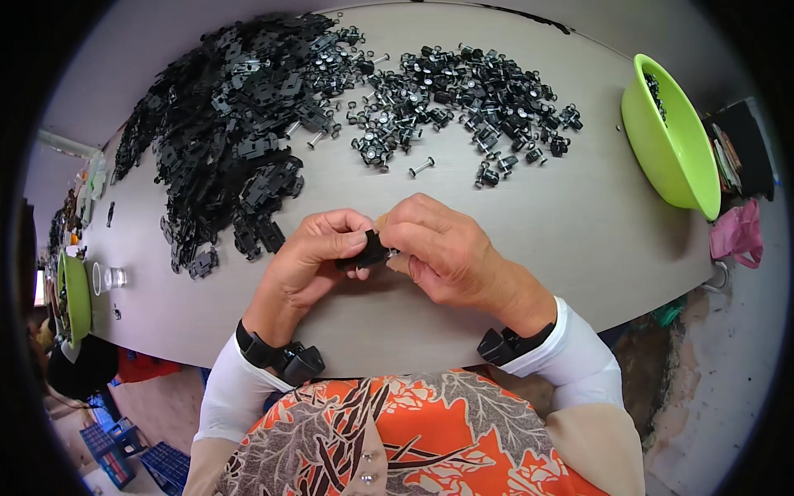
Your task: The person assembles small metal bolts into black plastic clips by hand. They repeatedly pick up a bolt and a clip, insert the bolt into the clip, and place the assembled unit on the table.
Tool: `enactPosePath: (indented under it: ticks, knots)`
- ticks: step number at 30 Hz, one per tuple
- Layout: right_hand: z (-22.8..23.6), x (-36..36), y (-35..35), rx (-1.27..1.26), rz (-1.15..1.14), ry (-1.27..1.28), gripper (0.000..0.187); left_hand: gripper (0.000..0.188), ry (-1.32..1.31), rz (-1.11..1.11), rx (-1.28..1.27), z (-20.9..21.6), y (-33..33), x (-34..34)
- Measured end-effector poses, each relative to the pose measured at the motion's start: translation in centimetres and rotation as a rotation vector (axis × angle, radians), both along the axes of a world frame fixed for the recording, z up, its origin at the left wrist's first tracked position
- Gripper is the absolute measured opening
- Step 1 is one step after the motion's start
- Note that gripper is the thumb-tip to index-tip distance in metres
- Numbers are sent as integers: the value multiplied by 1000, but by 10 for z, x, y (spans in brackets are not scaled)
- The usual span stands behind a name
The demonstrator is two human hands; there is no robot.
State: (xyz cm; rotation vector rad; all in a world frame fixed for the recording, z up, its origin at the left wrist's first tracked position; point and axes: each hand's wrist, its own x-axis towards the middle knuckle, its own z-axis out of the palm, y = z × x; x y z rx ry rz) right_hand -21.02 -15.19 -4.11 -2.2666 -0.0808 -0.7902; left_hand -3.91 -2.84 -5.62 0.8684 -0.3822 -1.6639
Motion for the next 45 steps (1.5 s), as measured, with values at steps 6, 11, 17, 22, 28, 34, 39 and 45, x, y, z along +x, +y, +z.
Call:
enactPosePath:
  ticks: [6,11,17,22,28,34,39,45]
  knots:
    - [4,-5,15,2,-67,25,36,12,-169,-33,45,4,-2,-5]
    - [12,-26,-20,23,-322,114,28,13,-231,36,45,3,-4,-7]
    - [-6,-46,-68,-315,-541,254,18,20,-254,35,98,8,-6,-9]
    - [3,-36,-43,-46,-463,191,16,37,-137,38,97,9,-5,-9]
    - [24,-8,9,-16,-217,77,18,47,205,-48,-2,0,-6,-6]
    - [15,-5,13,-43,-202,99,20,31,166,-23,-19,4,-3,-7]
    - [15,-3,16,-52,-188,129,17,17,121,-20,-47,-4,-3,-8]
    - [19,1,23,-85,-163,193,16,20,-85,-28,-105,-2,2,-10]
